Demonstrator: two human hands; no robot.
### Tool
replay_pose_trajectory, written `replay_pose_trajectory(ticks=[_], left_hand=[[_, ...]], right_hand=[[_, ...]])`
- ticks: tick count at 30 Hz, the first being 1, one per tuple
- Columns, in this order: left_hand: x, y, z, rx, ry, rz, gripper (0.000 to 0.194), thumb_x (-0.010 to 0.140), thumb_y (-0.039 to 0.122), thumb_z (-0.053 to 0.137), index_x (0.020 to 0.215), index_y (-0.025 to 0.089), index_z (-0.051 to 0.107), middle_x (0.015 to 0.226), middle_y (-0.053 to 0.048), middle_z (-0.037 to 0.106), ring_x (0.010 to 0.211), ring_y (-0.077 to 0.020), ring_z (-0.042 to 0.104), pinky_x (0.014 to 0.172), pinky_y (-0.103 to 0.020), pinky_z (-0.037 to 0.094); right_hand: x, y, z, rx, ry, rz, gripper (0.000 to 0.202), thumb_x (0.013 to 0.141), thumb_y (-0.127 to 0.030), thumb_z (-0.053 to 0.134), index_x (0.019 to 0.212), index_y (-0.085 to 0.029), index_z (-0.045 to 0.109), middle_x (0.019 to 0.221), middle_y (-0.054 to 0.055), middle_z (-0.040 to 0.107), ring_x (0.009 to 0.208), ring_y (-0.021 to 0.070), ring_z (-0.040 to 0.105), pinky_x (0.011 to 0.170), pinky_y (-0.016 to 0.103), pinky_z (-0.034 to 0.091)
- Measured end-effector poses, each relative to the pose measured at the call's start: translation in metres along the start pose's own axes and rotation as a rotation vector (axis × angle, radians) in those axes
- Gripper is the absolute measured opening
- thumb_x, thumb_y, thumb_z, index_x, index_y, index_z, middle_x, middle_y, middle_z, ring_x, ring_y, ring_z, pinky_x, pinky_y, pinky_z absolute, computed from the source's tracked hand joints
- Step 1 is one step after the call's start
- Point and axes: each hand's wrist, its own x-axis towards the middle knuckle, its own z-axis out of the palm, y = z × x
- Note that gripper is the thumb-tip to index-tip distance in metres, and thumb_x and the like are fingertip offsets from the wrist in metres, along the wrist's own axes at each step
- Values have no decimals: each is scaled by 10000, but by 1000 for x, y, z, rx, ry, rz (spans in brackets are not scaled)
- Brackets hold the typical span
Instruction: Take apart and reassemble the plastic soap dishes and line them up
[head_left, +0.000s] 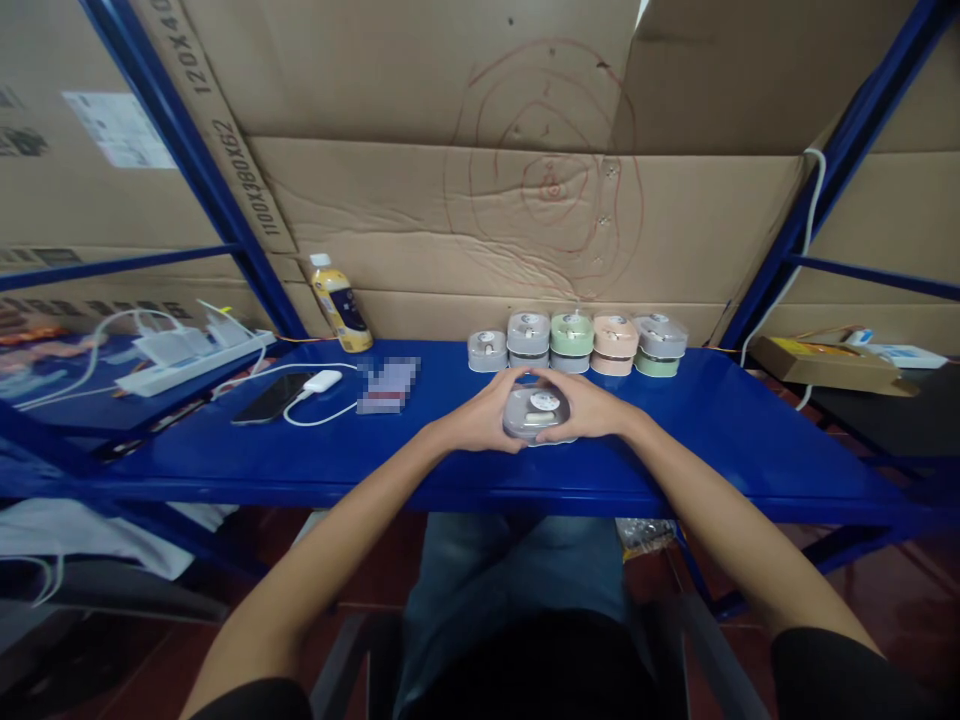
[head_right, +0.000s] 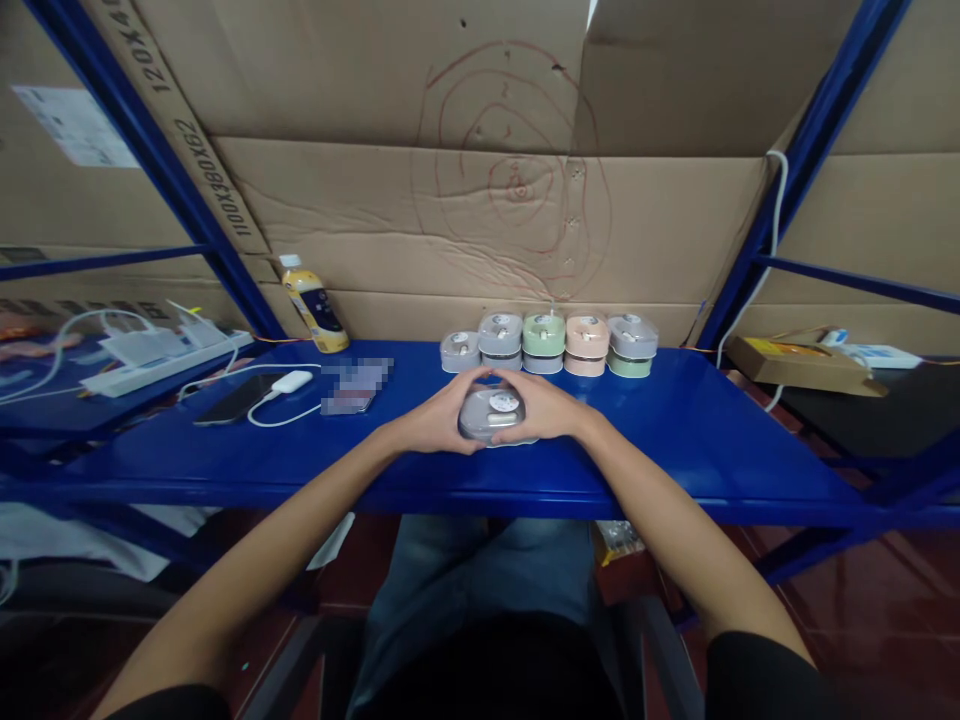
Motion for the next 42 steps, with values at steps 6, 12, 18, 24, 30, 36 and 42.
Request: replay_pose_trajectory(ticks=[6,12,18,24,30,36,42], left_hand=[[-7,-13,0,-58,-26,-60,1320,661,378,915,1703,180,130,1661,-246,377,1500,-441,465,1258,-638,368],[-9,-8,-5,80,-153,-28,771,798,271,796,1536,247,578,1665,-150,430,1521,-399,461,1274,-595,367],[-9,-8,-7,137,-129,-18,455,903,310,717,1353,258,758,1663,-135,468,1532,-382,464,1279,-606,356],[-7,-13,-8,126,-43,-24,345,948,387,660,1212,217,801,1604,-141,545,1466,-347,554,1254,-568,414],[-13,-11,-20,190,61,-122,426,992,487,571,1205,177,770,1594,-169,532,1447,-371,557,1252,-588,410],[-48,-19,-38,328,130,-291,544,1024,601,489,1263,175,729,1618,-171,488,1548,-370,426,1296,-583,338],[-72,-30,-38,372,70,-376,622,1040,632,435,1309,144,713,1622,-200,453,1592,-380,347,1312,-581,295]], right_hand=[[-4,6,-15,69,92,71,944,721,-621,875,1519,-225,564,1376,142,699,1254,364,672,1106,552,531],[-15,36,-48,95,353,285,648,864,-642,730,1368,-242,653,1270,113,734,1120,333,702,1046,575,556],[-14,52,-49,62,433,399,668,862,-673,706,1345,-214,656,1206,130,733,1119,337,693,1009,555,571],[-13,52,-46,65,434,357,665,872,-686,708,1348,-224,661,1204,128,741,1060,325,709,987,567,581],[-14,55,-46,31,460,334,668,889,-696,685,1358,-221,665,1259,131,739,1087,325,705,1011,567,572],[-13,50,-44,-38,426,339,693,893,-696,680,1364,-188,670,1177,136,751,1055,330,709,996,549,571],[-15,47,-41,-42,261,339,704,820,-677,785,1343,-216,691,1182,131,761,1015,336,721,935,552,600]])
